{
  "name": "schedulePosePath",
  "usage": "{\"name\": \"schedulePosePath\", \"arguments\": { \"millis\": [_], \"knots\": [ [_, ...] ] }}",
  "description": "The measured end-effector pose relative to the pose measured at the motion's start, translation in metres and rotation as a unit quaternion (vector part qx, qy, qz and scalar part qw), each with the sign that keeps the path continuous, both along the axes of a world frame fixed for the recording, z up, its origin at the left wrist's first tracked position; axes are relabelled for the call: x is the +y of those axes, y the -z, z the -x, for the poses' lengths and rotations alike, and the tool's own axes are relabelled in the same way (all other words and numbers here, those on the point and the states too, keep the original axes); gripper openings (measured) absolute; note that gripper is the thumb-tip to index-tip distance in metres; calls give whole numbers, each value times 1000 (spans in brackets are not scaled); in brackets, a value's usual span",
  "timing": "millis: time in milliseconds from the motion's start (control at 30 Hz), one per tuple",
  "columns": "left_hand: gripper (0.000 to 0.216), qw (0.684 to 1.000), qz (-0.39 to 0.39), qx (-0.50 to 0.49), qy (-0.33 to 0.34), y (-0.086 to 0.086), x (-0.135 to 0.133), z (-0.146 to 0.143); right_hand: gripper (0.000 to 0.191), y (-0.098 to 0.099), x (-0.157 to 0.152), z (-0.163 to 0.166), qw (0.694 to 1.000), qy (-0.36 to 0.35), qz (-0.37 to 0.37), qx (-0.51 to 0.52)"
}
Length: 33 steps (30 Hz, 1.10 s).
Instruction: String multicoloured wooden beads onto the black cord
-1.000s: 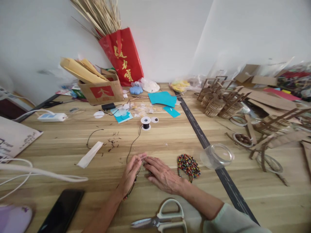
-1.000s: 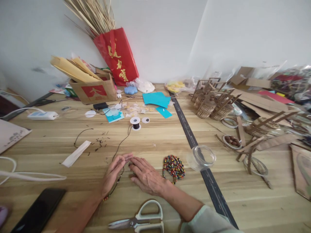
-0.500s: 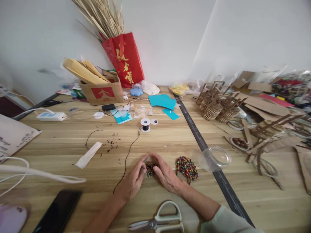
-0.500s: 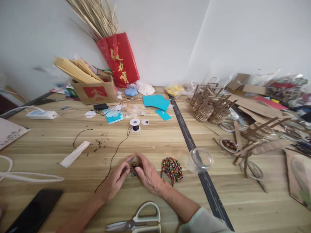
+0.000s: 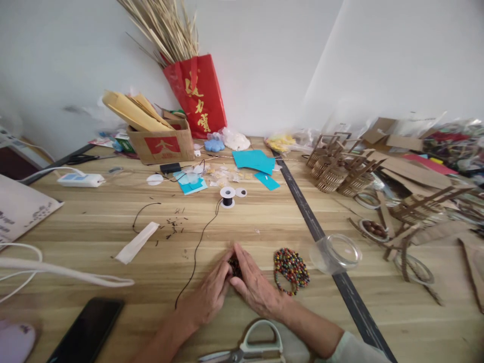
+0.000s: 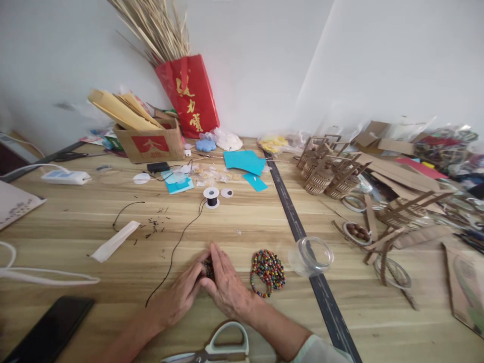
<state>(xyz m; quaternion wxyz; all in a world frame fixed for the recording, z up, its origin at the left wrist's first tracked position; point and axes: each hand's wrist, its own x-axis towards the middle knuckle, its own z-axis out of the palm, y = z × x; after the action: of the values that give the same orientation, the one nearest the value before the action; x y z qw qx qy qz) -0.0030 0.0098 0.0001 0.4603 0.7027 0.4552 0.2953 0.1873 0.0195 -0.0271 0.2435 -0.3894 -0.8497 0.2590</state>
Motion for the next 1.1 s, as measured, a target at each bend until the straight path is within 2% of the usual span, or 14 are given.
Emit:
{"name": "schedulePosePath", "arguments": {
  "millis": [267, 433, 567, 700, 900, 1100],
  "knots": [
    [15, 999, 25, -18, -17, -5, 3, 1, 76, -3, -1, 0, 999, -7, 30, 24],
    [17, 996, 63, -60, -34, -9, 8, 2, 68, -3, 0, -2, 993, 3, 84, 81],
    [23, 984, 98, -136, -61, -10, 12, 2, 53, -4, 7, -4, 973, 72, 143, 169],
    [26, 967, 124, -203, -87, -6, 15, 2, 42, -8, 18, -8, 949, 132, 159, 237],
    [26, 975, 75, -186, -100, -3, 16, 3, 27, -17, 26, -13, 940, 173, 129, 266],
    [22, 984, -9, -141, -111, -7, 16, 4, 23, -29, 21, -16, 963, 145, 132, 185]
  ]
}}
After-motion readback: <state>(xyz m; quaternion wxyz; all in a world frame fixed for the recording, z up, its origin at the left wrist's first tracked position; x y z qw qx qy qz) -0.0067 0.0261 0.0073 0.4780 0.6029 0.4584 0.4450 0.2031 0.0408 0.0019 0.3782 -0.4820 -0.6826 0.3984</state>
